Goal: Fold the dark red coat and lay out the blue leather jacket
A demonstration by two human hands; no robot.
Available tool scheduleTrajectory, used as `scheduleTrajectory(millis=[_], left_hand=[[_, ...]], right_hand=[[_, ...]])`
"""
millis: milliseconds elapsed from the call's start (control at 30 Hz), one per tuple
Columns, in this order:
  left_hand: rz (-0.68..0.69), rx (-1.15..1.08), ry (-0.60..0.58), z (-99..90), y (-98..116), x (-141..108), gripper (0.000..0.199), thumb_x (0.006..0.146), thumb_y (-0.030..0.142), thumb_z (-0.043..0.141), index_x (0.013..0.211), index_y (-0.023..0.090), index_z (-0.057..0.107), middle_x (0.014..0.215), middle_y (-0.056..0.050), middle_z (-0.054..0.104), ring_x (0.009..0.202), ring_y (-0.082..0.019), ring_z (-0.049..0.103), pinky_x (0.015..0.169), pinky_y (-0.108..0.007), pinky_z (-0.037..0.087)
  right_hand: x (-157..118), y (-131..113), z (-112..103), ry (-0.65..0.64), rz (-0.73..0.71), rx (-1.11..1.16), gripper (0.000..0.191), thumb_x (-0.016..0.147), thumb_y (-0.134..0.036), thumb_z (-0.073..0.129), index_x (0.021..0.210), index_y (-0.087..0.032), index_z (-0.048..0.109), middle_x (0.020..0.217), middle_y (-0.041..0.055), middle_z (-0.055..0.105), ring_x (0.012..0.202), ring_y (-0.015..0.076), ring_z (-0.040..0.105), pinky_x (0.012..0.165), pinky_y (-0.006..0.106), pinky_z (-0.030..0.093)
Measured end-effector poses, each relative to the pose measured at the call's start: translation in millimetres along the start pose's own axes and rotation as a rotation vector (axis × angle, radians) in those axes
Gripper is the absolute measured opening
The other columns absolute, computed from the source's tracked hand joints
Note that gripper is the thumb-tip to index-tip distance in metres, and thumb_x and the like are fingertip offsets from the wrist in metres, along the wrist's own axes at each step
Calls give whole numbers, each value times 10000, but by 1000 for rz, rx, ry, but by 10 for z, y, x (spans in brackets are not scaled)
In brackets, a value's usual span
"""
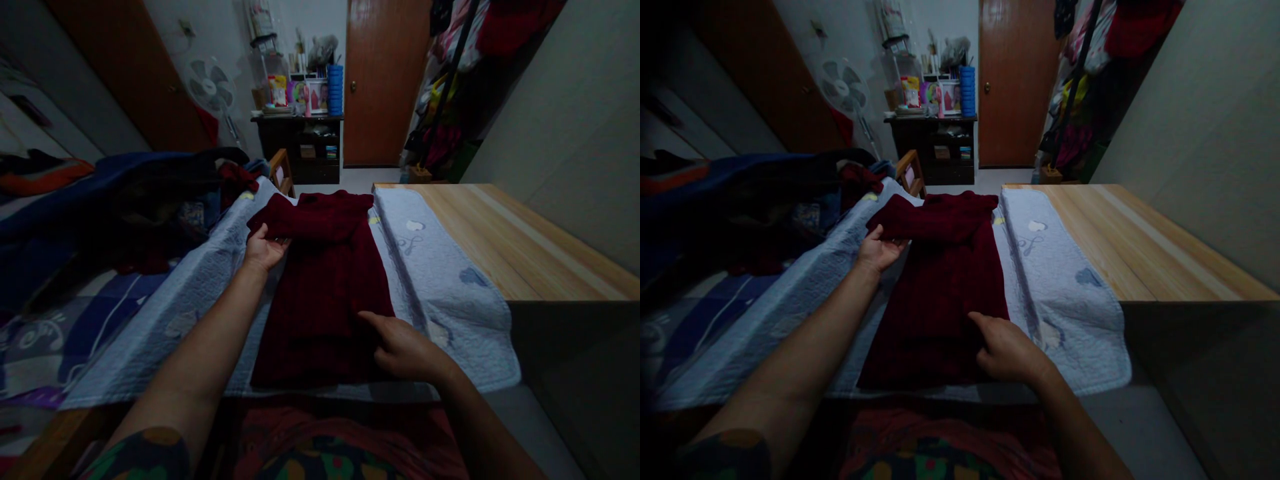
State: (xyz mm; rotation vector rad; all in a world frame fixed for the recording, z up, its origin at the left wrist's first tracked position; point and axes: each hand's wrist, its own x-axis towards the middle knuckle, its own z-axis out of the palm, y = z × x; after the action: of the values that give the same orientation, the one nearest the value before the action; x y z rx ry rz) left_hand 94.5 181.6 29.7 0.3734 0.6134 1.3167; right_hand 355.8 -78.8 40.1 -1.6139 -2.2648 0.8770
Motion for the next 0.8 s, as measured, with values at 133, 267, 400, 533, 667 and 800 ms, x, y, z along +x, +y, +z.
scheduleTrajectory(millis=[133, 267, 400, 533, 667, 800], left_hand=[[77, -54, -32, -78, 97, -73, 312, 959, 304, 376, 1120, 181, 613, 954, -77, 720, 919, -208, 680, 830, -398, 557], [5, -14, 151, -209, 9, -107, 294, 955, 287, 369, 1098, 177, 601, 903, -74, 712, 839, -191, 685, 765, -354, 569], [-121, 154, 351, -272, -101, -133, 235, 941, 261, 379, 1051, 214, 582, 845, -42, 689, 747, -166, 670, 680, -311, 568], [-197, 252, 385, -224, -130, -244, 185, 927, 242, 386, 942, 199, 565, 777, -55, 653, 668, -164, 647, 589, -280, 550], [-278, 390, 345, -63, -183, -511, 83, 853, 161, 494, 790, 157, 548, 689, -62, 603, 574, -152, 607, 518, -248, 503], [-193, 495, 180, 169, -314, -760, 74, 745, 104, 615, 788, 157, 590, 743, -27, 623, 649, -120, 618, 610, -209, 488]], right_hand=[[-42, -33, -10, -22, -20, 31, 715, 689, -174, 492, 1398, -108, 431, 1357, 139, 548, 1214, 245, 540, 1029, 351, 409], [-27, 28, 143, -68, -1, 8, 759, 721, -290, 574, 1430, -97, 385, 1411, 164, 486, 1263, 275, 492, 1053, 387, 385], [-29, 65, 232, -86, 15, -28, 785, 741, -318, 591, 1453, -94, 348, 1417, 174, 474, 1265, 284, 488, 1047, 398, 386], [-78, 45, 196, -83, 17, -35, 769, 751, -320, 608, 1448, -104, 362, 1395, 172, 498, 1253, 293, 495, 1032, 395, 392], [-97, -10, 48, -76, -6, 74, 579, 802, -470, 614, 1287, -159, 554, 1211, 125, 634, 1086, 269, 598, 919, 353, 461], [89, 39, -101, 149, -15, 155, 355, 974, -373, 350, 993, -198, 658, 935, 59, 684, 865, 183, 630, 808, 296, 482]])
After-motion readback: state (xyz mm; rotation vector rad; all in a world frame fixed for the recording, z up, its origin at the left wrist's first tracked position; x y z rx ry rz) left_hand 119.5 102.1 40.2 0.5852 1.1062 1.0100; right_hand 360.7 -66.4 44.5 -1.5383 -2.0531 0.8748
